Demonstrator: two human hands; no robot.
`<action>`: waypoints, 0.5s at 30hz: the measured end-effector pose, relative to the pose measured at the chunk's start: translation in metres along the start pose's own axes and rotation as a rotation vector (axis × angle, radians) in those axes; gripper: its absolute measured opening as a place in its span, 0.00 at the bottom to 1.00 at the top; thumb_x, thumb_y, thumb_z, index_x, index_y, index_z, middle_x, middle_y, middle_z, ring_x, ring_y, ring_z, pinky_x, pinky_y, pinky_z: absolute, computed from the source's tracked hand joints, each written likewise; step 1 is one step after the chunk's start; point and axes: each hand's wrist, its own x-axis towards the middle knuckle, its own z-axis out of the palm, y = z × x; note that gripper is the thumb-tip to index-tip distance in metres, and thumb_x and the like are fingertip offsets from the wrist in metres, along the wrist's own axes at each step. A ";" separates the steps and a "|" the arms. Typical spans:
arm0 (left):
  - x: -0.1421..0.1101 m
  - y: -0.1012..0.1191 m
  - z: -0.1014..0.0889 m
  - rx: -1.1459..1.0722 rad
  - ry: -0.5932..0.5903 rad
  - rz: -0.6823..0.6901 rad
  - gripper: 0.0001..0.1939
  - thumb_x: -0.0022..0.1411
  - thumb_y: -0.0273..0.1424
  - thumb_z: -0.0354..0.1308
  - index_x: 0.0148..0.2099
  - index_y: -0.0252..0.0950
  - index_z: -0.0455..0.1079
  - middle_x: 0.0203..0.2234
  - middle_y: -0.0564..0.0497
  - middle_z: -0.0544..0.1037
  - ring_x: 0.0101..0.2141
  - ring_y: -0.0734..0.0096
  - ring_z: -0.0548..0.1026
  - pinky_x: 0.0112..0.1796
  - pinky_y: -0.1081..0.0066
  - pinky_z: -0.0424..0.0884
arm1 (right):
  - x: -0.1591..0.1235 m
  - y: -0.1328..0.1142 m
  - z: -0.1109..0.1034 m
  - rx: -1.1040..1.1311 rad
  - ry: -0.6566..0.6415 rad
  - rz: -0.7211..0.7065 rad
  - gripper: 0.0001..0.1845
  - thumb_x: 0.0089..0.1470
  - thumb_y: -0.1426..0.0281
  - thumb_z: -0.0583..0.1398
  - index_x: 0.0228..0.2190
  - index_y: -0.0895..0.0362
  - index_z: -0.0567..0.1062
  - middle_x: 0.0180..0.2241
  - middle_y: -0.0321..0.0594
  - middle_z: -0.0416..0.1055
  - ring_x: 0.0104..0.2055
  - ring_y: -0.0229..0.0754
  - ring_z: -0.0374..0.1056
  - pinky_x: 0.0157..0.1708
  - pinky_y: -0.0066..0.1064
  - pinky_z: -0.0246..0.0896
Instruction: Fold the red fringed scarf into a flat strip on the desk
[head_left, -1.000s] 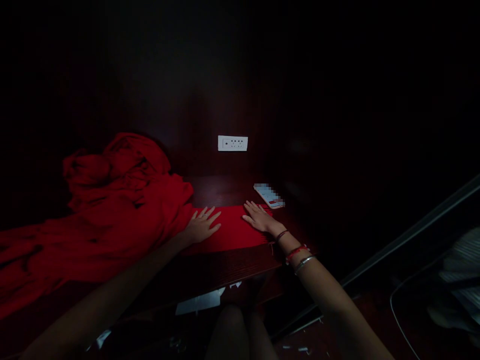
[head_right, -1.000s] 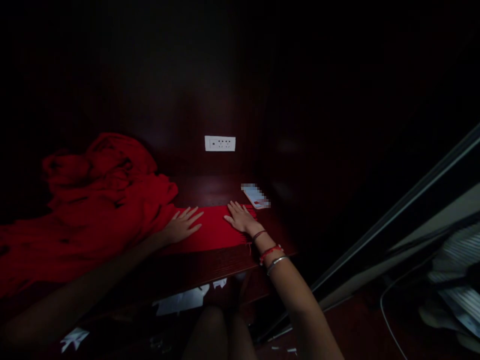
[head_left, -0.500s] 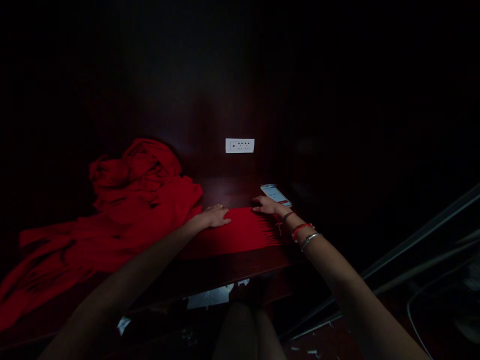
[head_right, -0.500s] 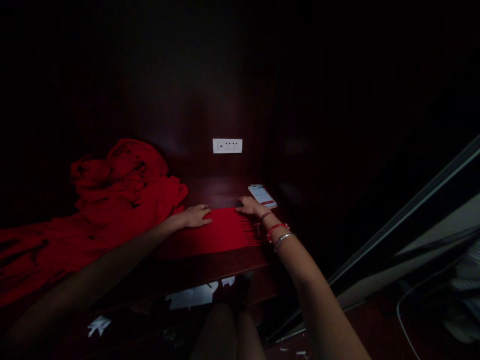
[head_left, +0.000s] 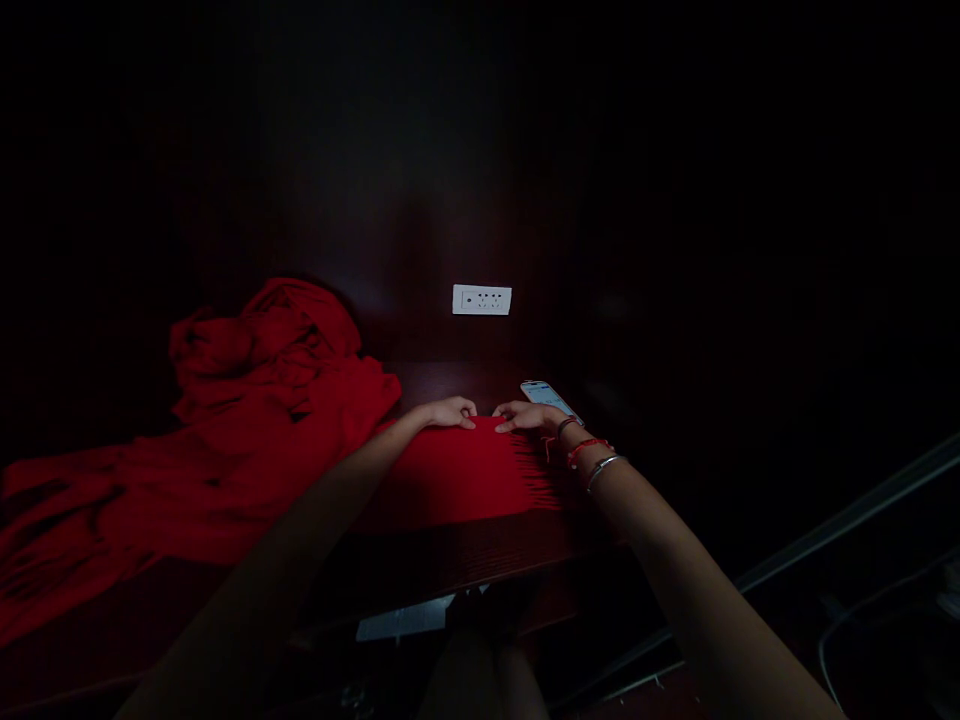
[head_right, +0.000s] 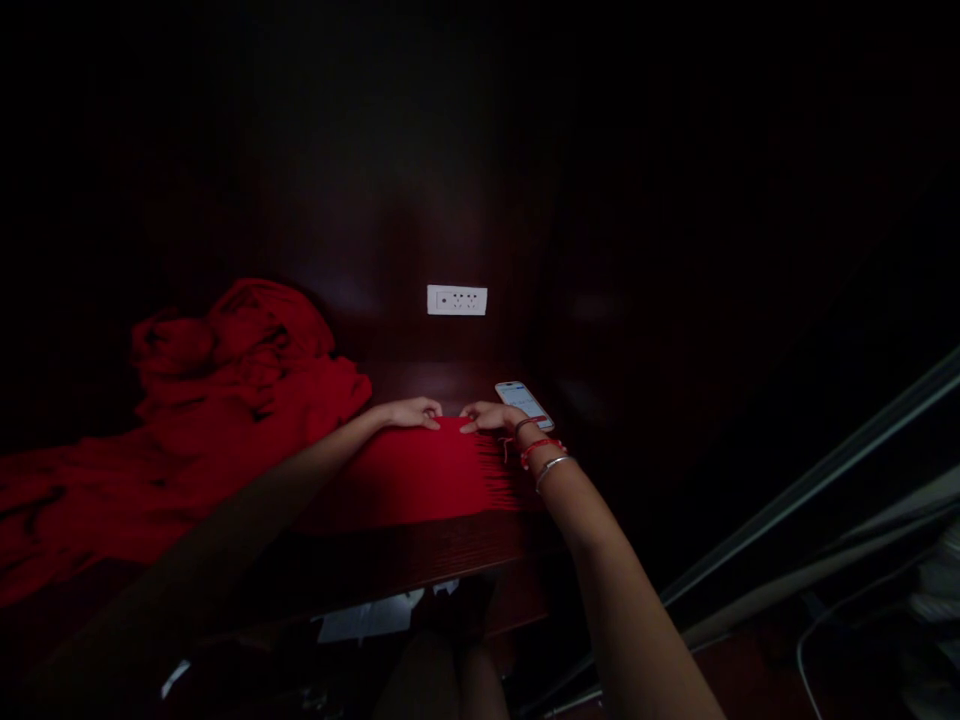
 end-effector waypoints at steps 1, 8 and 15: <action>-0.001 -0.001 -0.001 -0.036 0.005 0.012 0.07 0.48 0.30 0.53 0.32 0.32 0.64 0.24 0.55 0.70 0.27 0.76 0.67 0.28 0.79 0.60 | -0.002 -0.001 0.000 0.019 -0.014 -0.009 0.13 0.45 0.68 0.57 0.35 0.60 0.70 0.32 0.36 0.69 0.30 0.33 0.63 0.30 0.22 0.57; -0.002 -0.001 -0.002 -0.163 0.037 0.057 0.10 0.48 0.35 0.53 0.30 0.32 0.64 0.22 0.55 0.68 0.24 0.77 0.64 0.26 0.78 0.58 | -0.033 0.006 -0.023 0.062 0.052 0.037 0.12 0.47 0.66 0.55 0.31 0.61 0.71 0.27 0.37 0.70 0.27 0.33 0.63 0.29 0.24 0.57; 0.025 0.012 -0.004 -0.181 0.124 0.080 0.08 0.49 0.32 0.51 0.29 0.32 0.65 0.23 0.54 0.70 0.26 0.75 0.66 0.29 0.78 0.59 | -0.081 0.022 -0.070 -0.050 0.163 0.255 0.11 0.51 0.70 0.52 0.33 0.63 0.70 0.26 0.38 0.70 0.23 0.32 0.63 0.25 0.25 0.58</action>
